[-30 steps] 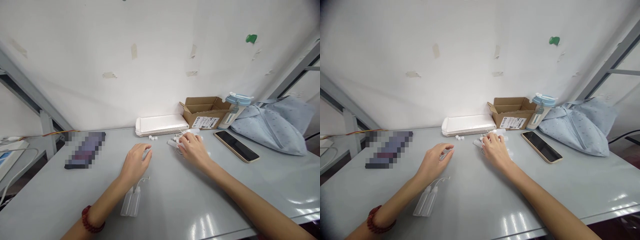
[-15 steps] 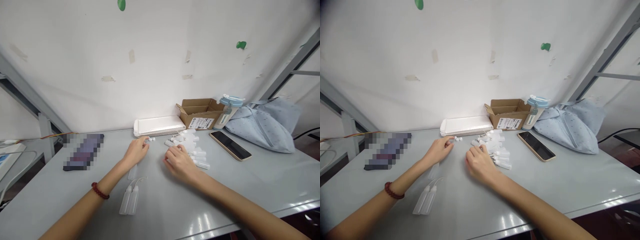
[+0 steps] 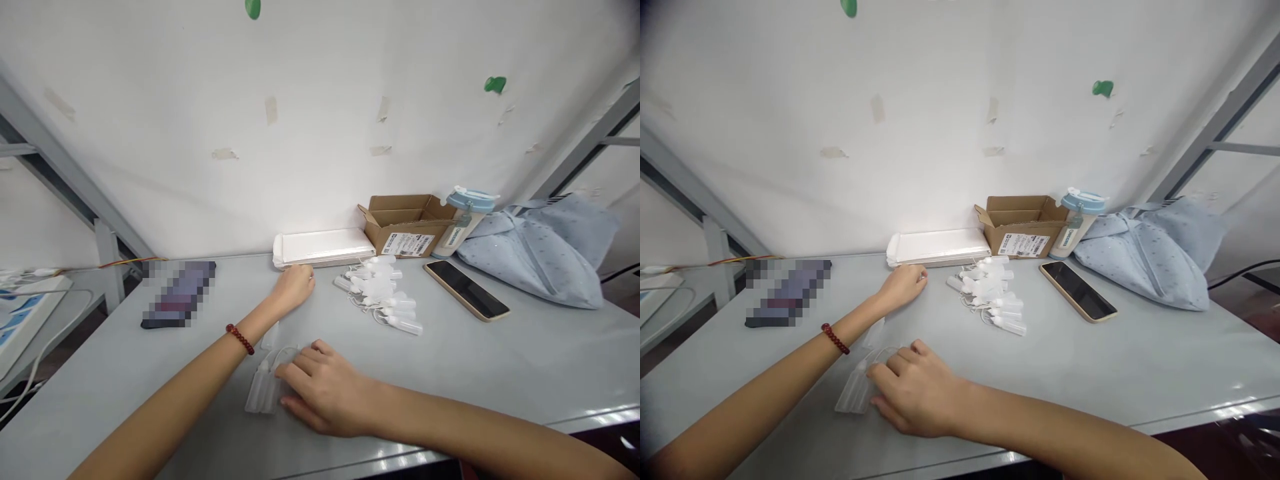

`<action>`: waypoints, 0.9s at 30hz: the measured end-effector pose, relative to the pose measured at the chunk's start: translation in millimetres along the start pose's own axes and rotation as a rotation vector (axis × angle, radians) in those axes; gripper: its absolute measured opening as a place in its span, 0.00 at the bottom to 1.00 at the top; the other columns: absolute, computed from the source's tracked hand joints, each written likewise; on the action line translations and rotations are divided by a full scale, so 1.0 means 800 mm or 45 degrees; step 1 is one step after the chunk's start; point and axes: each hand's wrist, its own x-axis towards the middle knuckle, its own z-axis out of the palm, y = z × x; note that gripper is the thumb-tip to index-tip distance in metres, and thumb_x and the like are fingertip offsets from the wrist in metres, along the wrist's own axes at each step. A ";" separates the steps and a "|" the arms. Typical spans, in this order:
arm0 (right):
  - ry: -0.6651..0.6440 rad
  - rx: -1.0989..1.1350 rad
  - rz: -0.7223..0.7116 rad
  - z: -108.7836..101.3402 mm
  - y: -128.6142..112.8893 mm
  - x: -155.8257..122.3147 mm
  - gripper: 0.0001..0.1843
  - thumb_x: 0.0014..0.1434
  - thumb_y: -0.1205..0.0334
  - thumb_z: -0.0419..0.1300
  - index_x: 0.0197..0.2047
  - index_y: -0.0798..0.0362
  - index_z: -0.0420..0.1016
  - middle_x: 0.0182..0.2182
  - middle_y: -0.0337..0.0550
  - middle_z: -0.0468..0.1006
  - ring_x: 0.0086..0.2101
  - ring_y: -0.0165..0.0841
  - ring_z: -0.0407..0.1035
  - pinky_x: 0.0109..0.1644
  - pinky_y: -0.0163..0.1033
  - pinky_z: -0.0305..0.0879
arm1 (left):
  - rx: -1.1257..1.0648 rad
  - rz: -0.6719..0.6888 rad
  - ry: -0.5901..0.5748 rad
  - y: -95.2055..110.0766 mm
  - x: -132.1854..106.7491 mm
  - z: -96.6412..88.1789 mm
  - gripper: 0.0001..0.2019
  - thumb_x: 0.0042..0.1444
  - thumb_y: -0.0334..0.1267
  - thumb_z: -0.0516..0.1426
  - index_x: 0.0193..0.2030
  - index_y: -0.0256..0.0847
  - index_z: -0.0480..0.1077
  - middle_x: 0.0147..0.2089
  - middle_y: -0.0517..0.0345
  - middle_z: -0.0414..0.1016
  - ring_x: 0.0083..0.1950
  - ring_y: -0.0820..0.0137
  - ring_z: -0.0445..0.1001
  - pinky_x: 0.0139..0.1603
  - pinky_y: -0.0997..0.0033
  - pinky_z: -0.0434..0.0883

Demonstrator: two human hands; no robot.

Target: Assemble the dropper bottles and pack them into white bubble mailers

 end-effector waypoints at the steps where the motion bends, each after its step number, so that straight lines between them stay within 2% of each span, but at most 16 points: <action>1: 0.016 0.009 0.010 0.005 -0.002 -0.001 0.16 0.61 0.57 0.52 0.48 0.56 0.63 0.34 0.44 0.73 0.33 0.35 0.64 0.39 0.39 0.54 | -0.005 -0.001 -0.016 -0.001 -0.005 0.000 0.13 0.56 0.32 0.48 0.40 0.35 0.73 0.36 0.45 0.77 0.40 0.58 0.75 0.38 0.65 0.68; 5: 0.050 0.014 0.038 0.017 -0.003 -0.007 0.20 0.61 0.52 0.51 0.53 0.52 0.62 0.34 0.43 0.71 0.34 0.35 0.62 0.39 0.40 0.54 | -0.074 -0.007 -0.058 -0.008 -0.029 -0.003 0.13 0.54 0.33 0.49 0.40 0.35 0.73 0.33 0.47 0.78 0.37 0.59 0.76 0.35 0.66 0.68; 9: 0.058 0.027 -0.016 0.015 -0.002 -0.008 0.23 0.62 0.49 0.50 0.57 0.48 0.60 0.33 0.42 0.70 0.32 0.34 0.59 0.39 0.40 0.53 | -0.220 -0.035 -0.040 -0.021 -0.058 -0.018 0.14 0.54 0.35 0.49 0.42 0.37 0.72 0.29 0.57 0.77 0.33 0.66 0.75 0.34 0.72 0.68; 14: 0.071 0.074 -0.109 0.010 -0.004 -0.011 0.21 0.63 0.49 0.48 0.56 0.46 0.61 0.32 0.40 0.68 0.33 0.33 0.59 0.40 0.41 0.52 | -0.726 -0.228 0.189 -0.035 -0.092 -0.053 0.14 0.54 0.45 0.53 0.40 0.38 0.71 0.24 0.62 0.74 0.27 0.70 0.73 0.31 0.73 0.69; 16: 0.075 0.068 -0.125 0.011 -0.005 -0.012 0.20 0.63 0.49 0.48 0.54 0.47 0.63 0.32 0.40 0.69 0.32 0.33 0.59 0.40 0.41 0.52 | -0.827 -0.263 0.251 -0.033 -0.100 -0.062 0.15 0.53 0.47 0.54 0.39 0.38 0.71 0.22 0.62 0.73 0.25 0.71 0.72 0.30 0.73 0.69; 18: 0.085 0.055 -0.113 0.011 -0.005 -0.013 0.18 0.63 0.50 0.48 0.52 0.49 0.66 0.30 0.40 0.69 0.32 0.33 0.59 0.39 0.41 0.52 | -0.870 -0.270 0.262 -0.027 -0.104 -0.065 0.14 0.54 0.47 0.54 0.35 0.38 0.71 0.21 0.62 0.72 0.23 0.72 0.70 0.28 0.74 0.68; 21: 0.115 0.020 -0.088 0.012 -0.006 -0.013 0.16 0.64 0.53 0.48 0.46 0.52 0.68 0.27 0.40 0.68 0.30 0.33 0.59 0.40 0.42 0.51 | -0.891 -0.266 0.190 -0.017 -0.105 -0.062 0.13 0.54 0.46 0.53 0.32 0.38 0.71 0.22 0.61 0.74 0.23 0.73 0.69 0.28 0.74 0.66; 24: 0.127 -0.033 -0.063 0.011 -0.006 -0.013 0.13 0.63 0.56 0.48 0.43 0.53 0.69 0.26 0.41 0.68 0.30 0.33 0.59 0.40 0.43 0.51 | -0.860 -0.261 0.119 -0.014 -0.103 -0.057 0.13 0.54 0.46 0.52 0.31 0.39 0.71 0.25 0.59 0.76 0.26 0.71 0.71 0.29 0.72 0.67; 27: 0.123 -0.067 -0.034 0.011 -0.006 -0.014 0.11 0.62 0.57 0.49 0.41 0.53 0.69 0.25 0.41 0.69 0.30 0.33 0.59 0.40 0.43 0.51 | -0.725 -0.252 0.127 -0.019 -0.099 -0.050 0.13 0.54 0.46 0.52 0.33 0.40 0.72 0.30 0.57 0.77 0.32 0.68 0.73 0.34 0.70 0.67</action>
